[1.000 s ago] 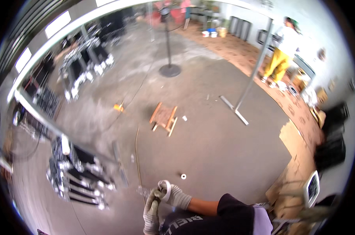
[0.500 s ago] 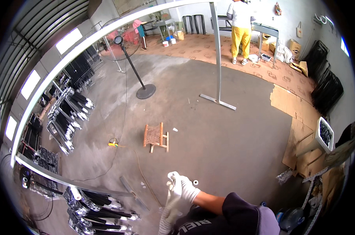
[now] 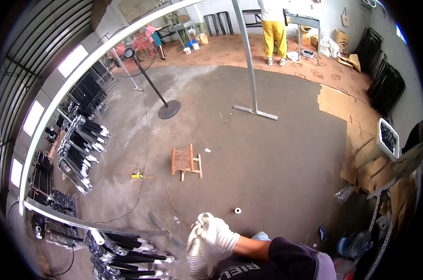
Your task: The person prepares furniture frame components by wrapping individual parts in protective film and then bundling them together for transport.
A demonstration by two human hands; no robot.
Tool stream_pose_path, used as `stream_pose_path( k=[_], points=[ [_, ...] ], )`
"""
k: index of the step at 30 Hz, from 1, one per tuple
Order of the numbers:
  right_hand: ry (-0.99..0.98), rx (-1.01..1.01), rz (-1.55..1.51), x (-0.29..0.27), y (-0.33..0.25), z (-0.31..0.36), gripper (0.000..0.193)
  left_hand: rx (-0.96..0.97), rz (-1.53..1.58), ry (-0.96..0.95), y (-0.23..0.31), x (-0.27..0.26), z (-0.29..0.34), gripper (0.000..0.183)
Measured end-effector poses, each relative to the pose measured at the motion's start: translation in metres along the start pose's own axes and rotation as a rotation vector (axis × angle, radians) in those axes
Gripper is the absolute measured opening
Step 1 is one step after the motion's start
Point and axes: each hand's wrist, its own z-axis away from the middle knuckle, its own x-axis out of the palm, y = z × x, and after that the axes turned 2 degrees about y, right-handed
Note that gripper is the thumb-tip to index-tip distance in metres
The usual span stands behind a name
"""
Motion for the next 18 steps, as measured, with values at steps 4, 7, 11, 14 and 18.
stream_pose_path(
  k=[4, 7, 11, 14, 18],
  points=[
    [0.197, -0.457, 0.79, 0.0, -0.042, 0.0, 0.013, -0.024, -0.103, -0.259, 0.006, 0.02, 0.0, 0.043],
    [0.113, -0.165, -0.019, -0.025, -0.053, -0.026, 0.011, -0.097, -0.283, -0.453, 0.013, 0.024, -0.005, 0.047],
    [0.239, 0.011, -0.586, -0.03, -0.061, -0.049, 0.012, -0.191, -0.314, -0.445, 0.031, 0.044, -0.012, 0.05],
    [0.333, -0.092, -0.325, -0.013, -0.067, -0.045, 0.014, -0.397, -0.173, -0.411, 0.035, 0.037, -0.008, 0.053],
    [0.283, -0.177, -0.188, -0.007, -0.059, -0.043, 0.014, -0.384, -0.169, -0.329, 0.017, 0.007, 0.011, 0.05]
  ],
)
